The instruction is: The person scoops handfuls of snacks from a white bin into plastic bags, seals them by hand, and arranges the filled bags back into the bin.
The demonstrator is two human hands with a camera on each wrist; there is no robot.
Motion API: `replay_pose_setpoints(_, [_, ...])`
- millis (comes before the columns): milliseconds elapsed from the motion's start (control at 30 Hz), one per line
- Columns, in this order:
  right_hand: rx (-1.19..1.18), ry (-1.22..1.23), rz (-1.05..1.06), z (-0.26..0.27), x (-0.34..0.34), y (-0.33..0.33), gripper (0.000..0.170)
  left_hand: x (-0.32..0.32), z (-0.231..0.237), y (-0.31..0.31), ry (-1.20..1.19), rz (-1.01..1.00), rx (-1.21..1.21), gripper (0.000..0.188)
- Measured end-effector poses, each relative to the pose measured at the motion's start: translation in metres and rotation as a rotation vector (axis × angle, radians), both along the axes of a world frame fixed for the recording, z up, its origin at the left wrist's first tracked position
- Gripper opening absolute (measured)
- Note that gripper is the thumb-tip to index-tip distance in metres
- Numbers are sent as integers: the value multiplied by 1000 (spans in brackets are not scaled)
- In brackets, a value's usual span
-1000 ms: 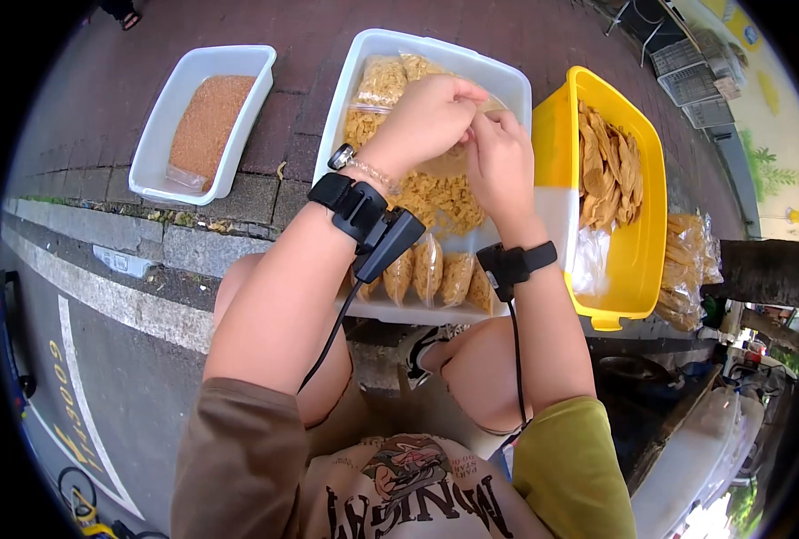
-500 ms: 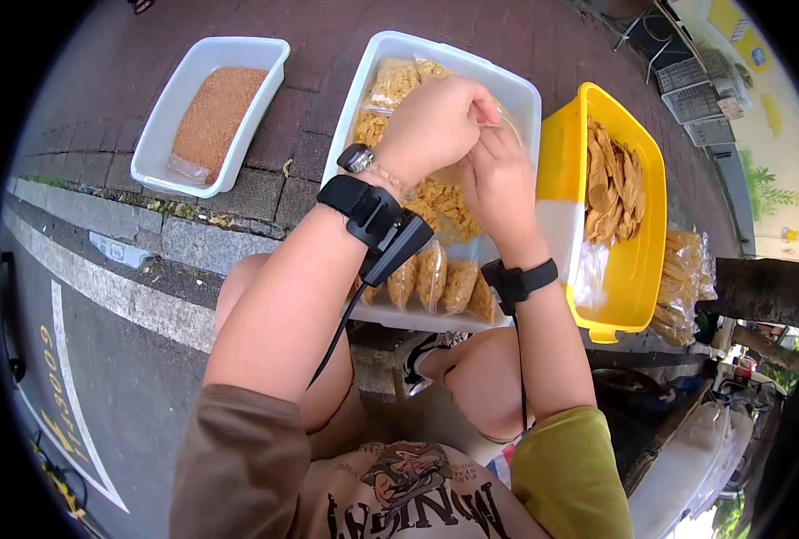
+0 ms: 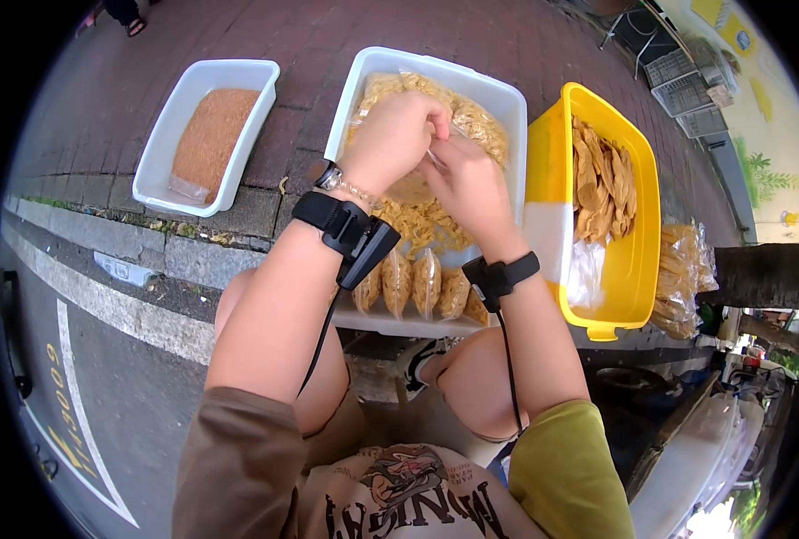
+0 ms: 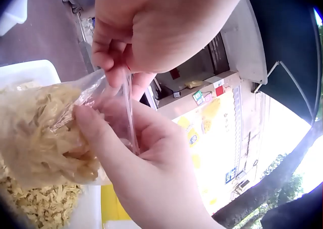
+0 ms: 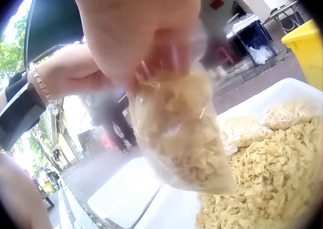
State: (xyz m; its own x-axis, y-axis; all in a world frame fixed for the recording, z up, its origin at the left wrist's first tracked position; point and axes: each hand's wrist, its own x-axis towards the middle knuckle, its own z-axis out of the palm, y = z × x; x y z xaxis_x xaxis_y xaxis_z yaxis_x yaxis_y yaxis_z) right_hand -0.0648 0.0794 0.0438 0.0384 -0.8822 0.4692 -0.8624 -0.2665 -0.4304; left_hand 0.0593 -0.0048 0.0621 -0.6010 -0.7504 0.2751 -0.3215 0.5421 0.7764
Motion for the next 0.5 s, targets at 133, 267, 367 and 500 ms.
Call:
replay_pose_setpoints(133, [-113,141,28,9,-5,3,8,1,-5,-4,-12,125,-21,28])
replay_pose_setpoints(267, [-87,137,111,-14,-6,3,8,-4,-12,-3,-80,78,-105,33])
replay_pose_setpoints(367, [156,231,7,-24,-3,4,10,-9,-18,-2,-50,21,-214,35])
replay_pose_setpoints(500, [13,185,36,-23,-12,-2,14,-7,-10,-5,13,23,-208,35])
